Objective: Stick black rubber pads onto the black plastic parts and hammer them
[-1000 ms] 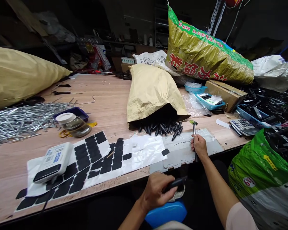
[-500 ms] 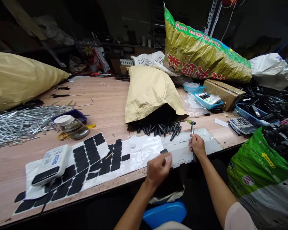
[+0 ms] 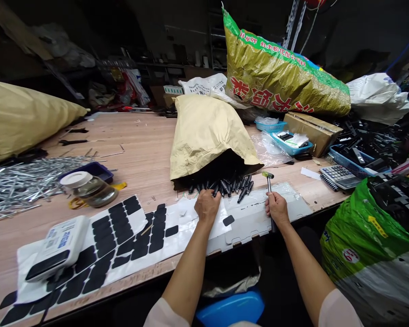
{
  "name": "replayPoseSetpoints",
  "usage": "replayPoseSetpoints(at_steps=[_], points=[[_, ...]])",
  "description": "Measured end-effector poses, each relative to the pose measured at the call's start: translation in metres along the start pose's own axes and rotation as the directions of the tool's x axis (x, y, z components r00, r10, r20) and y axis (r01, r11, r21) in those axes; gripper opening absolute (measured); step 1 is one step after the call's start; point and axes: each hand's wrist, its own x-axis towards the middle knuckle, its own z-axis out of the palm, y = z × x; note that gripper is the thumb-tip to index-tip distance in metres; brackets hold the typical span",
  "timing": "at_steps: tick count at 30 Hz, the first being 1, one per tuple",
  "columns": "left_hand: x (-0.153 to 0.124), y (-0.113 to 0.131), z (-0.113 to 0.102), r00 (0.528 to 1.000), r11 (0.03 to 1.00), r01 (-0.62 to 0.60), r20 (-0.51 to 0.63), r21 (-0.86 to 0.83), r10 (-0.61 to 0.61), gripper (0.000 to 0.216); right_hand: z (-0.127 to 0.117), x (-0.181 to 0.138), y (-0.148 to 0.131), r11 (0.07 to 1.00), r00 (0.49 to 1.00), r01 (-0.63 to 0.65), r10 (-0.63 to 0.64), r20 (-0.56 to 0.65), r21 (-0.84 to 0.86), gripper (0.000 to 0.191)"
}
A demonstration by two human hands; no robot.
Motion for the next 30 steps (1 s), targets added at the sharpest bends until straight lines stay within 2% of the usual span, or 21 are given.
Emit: replayPoseSetpoints(at_steps=[3, 6, 7, 9, 10, 12, 14, 21, 30], points=[[-0.008, 0.001, -0.014, 0.999, 0.998, 0.045, -0.017, -0.038, -0.046, 0.019, 0.0, -0.001, -0.001, 1.0, 1.0, 0.001, -0.001, -0.005, 0.002, 0.029], [-0.031, -0.001, -0.032, 0.99, 0.992, 0.082, -0.106, -0.091, -0.091, 0.02, 0.0, -0.001, -0.002, 1.0, 1.0, 0.008, -0.008, 0.004, 0.008, 0.029], [-0.041, -0.002, -0.037, 0.992, 0.991, 0.049, -0.107, -0.121, -0.062, 0.02, 0.0, -0.001, -0.002, 1.0, 1.0, 0.008, -0.008, 0.007, 0.01, 0.029], [-0.061, -0.006, -0.043, 0.996, 0.974, -0.09, -0.01, -0.208, 0.09, 0.02, -0.001, -0.001, -0.002, 1.0, 1.0, 0.006, -0.006, 0.008, 0.011, 0.03], [-0.068, -0.007, -0.043, 0.979, 0.952, -0.167, 0.074, -0.255, 0.191, 0.019, -0.001, -0.001, -0.002, 1.0, 1.0, 0.005, -0.005, 0.007, 0.009, 0.03], [-0.078, -0.009, -0.042, 0.913, 0.919, -0.263, 0.231, -0.295, 0.336, 0.018, -0.001, -0.001, -0.002, 1.0, 1.0, 0.006, -0.006, 0.002, 0.011, 0.03], [-0.079, -0.01, -0.038, 0.876, 0.924, -0.291, 0.32, -0.247, 0.361, 0.019, -0.001, -0.002, -0.003, 1.0, 1.0, 0.008, -0.008, 0.001, 0.019, 0.03], [-0.062, 0.0, -0.035, 0.866, 0.963, -0.25, 0.421, -0.102, 0.269, 0.018, -0.001, -0.004, -0.003, 0.999, 1.0, 0.011, -0.011, 0.001, 0.035, 0.03], [-0.062, -0.004, -0.031, 0.876, 0.947, -0.28, 0.363, -0.155, 0.319, 0.017, -0.002, -0.001, 0.002, 0.999, 1.0, 0.008, -0.008, 0.005, 0.031, 0.031]])
